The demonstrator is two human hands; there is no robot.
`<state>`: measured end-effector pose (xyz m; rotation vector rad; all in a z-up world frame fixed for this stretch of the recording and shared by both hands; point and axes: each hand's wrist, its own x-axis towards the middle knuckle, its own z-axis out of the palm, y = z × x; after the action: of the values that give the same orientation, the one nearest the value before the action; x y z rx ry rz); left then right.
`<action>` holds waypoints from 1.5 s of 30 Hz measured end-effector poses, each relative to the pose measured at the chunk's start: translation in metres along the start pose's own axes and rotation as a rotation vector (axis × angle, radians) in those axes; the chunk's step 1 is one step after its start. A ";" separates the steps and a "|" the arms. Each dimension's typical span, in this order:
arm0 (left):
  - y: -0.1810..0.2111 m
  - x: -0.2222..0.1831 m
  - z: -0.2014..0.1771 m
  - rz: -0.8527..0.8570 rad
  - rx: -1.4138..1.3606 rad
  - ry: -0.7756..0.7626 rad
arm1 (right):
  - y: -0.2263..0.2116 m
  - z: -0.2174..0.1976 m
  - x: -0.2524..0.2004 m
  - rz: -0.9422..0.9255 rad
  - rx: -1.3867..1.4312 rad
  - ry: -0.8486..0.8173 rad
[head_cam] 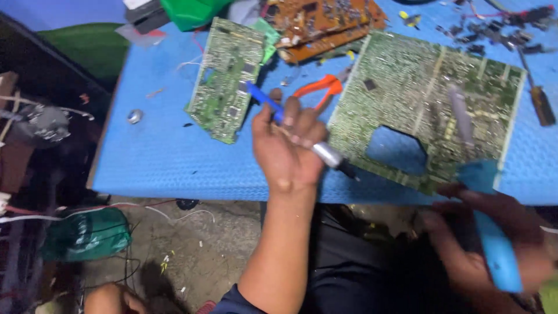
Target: Desoldering electronic components from a circuit board using a soldering iron and a manual desoldering pump.
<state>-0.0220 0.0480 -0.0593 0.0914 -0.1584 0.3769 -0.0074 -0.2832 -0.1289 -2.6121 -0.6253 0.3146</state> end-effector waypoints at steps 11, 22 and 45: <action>-0.034 -0.004 -0.013 0.033 -0.082 0.081 | -0.135 -0.022 -0.010 -0.343 0.475 0.711; -0.037 0.000 -0.011 0.052 -0.050 0.171 | -0.122 -0.018 -0.022 -0.263 0.513 0.749; -0.044 -0.001 -0.032 0.225 0.527 0.141 | -0.051 -0.030 -0.065 0.129 0.101 0.563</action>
<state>-0.0026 0.0110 -0.0936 0.5686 0.0745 0.6412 -0.0743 -0.2838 -0.0711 -2.4772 -0.2392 -0.3378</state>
